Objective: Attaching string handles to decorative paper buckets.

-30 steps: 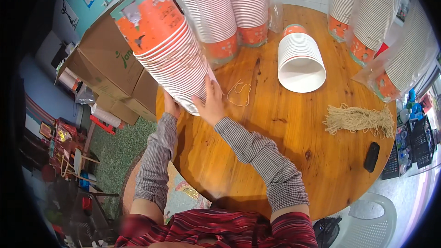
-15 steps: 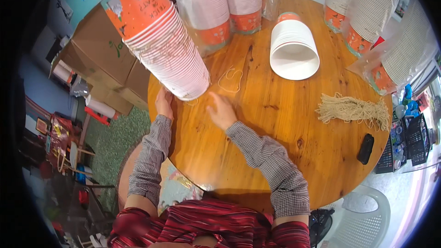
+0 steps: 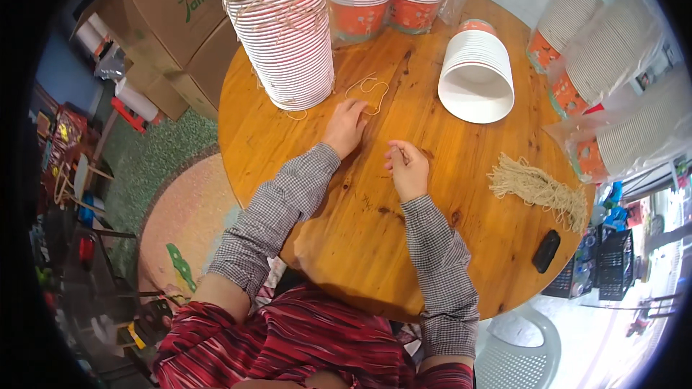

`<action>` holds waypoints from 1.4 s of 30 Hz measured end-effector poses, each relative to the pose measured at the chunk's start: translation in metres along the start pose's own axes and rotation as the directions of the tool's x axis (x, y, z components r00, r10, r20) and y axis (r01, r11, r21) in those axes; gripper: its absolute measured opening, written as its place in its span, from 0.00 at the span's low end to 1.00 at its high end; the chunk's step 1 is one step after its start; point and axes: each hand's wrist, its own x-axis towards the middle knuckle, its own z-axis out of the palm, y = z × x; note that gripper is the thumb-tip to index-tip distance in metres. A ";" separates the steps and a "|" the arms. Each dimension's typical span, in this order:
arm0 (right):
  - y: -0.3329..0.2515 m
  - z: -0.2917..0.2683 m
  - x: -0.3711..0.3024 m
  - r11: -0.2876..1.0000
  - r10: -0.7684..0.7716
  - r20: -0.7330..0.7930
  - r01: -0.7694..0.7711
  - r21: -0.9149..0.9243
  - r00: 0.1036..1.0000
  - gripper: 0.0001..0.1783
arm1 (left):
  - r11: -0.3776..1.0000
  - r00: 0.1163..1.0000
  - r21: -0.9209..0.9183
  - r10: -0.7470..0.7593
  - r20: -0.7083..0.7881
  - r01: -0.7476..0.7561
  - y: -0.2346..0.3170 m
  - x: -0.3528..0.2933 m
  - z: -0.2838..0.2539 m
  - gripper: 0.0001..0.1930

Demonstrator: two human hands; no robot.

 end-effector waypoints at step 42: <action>-0.019 -0.003 -0.019 0.551 -0.490 0.195 0.475 -0.686 0.850 0.05 | 0.883 0.795 -0.279 -0.153 0.587 0.377 0.058 -0.009 -0.048 0.27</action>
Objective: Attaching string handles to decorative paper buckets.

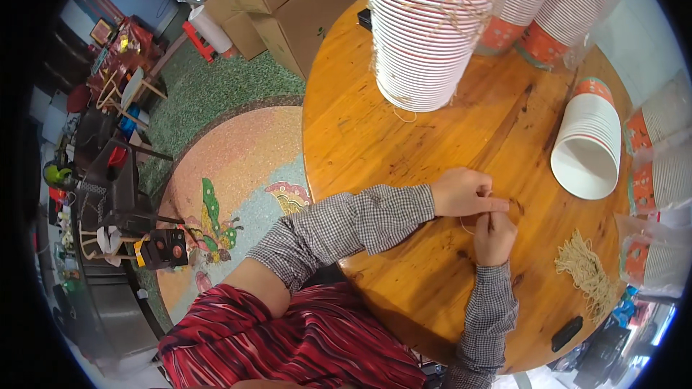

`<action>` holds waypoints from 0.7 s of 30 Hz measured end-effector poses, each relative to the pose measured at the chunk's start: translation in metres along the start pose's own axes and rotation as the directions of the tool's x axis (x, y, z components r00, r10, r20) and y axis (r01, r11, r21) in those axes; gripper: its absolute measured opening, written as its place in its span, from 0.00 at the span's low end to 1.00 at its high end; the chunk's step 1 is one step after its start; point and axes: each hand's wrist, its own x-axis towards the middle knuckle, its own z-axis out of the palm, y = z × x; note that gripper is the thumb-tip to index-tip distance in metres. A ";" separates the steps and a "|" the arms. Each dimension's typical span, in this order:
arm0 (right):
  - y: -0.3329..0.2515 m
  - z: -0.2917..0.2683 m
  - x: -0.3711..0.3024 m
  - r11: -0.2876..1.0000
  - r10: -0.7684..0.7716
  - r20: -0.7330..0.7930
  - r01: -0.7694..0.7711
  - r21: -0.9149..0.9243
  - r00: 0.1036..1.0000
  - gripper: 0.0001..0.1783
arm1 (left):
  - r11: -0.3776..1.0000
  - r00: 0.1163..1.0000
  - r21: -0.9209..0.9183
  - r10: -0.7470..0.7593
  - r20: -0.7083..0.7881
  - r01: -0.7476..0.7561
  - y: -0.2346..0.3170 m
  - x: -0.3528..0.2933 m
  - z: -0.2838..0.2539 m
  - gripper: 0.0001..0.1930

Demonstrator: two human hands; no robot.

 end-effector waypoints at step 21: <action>0.028 -0.017 0.010 0.848 0.341 0.114 -0.357 0.392 0.933 0.11 | 0.541 0.987 -0.836 -0.062 -0.148 -0.091 -0.022 0.017 0.011 0.07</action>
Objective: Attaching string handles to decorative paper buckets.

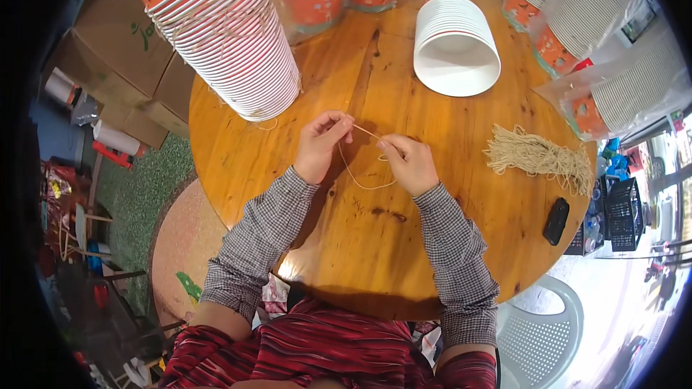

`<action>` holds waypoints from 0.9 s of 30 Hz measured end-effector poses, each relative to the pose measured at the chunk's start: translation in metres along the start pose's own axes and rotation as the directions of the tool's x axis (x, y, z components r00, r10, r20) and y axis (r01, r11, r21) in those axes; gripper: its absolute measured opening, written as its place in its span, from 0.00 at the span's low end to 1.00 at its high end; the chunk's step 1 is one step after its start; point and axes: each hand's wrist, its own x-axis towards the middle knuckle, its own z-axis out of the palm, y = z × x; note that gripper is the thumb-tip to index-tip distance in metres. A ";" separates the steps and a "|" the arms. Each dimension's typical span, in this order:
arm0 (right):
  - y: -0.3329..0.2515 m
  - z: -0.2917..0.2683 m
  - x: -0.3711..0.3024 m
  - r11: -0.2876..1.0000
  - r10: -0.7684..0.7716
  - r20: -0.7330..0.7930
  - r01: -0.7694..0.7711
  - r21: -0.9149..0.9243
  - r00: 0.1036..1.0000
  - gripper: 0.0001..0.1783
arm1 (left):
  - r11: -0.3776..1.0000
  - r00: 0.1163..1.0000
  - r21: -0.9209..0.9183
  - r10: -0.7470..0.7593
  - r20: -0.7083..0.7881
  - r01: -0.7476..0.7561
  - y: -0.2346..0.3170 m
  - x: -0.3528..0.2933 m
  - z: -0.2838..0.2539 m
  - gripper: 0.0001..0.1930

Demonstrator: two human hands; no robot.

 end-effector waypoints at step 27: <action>-0.009 0.024 -0.006 0.925 0.039 -0.011 -0.032 0.378 0.999 0.03 | 0.912 0.987 0.397 -0.141 0.080 0.098 -0.008 -0.010 0.007 0.24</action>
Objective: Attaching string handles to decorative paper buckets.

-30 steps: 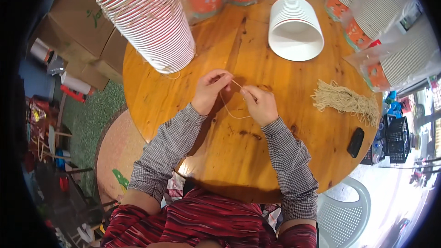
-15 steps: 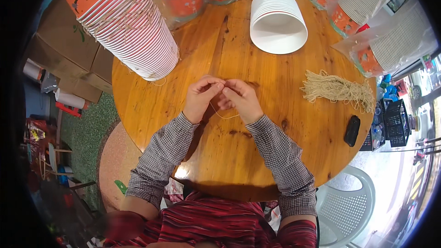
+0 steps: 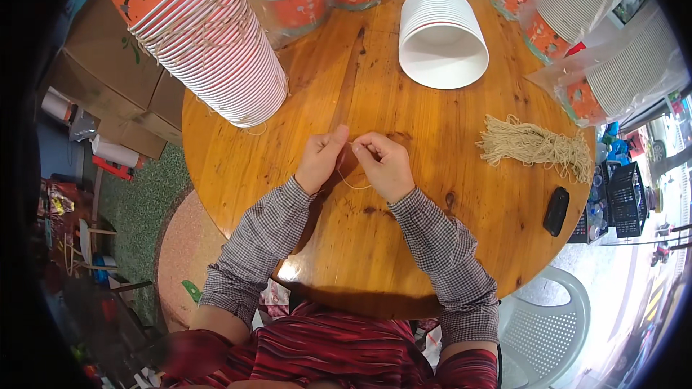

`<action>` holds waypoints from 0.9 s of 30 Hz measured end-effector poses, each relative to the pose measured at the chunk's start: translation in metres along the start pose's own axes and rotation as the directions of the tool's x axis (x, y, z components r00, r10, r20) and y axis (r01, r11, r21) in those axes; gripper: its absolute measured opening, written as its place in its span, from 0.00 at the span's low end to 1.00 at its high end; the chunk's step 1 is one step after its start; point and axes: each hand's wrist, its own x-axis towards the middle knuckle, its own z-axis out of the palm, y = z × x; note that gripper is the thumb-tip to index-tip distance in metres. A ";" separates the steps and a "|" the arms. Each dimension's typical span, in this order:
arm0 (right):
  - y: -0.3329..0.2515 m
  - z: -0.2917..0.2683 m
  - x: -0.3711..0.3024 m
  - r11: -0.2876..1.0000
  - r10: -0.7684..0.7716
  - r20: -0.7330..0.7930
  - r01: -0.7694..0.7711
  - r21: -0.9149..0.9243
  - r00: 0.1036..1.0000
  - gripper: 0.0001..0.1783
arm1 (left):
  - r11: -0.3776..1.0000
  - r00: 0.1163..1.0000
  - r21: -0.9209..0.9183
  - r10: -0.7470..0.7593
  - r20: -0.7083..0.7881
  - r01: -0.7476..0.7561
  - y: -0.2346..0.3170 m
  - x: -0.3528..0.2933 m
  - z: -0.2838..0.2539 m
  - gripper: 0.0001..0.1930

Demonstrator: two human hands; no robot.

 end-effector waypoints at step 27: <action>-0.006 -0.056 0.008 0.973 0.143 -0.032 -0.146 -0.178 0.989 0.09 | 0.703 0.855 0.518 0.503 0.123 -0.488 0.008 0.016 0.038 0.04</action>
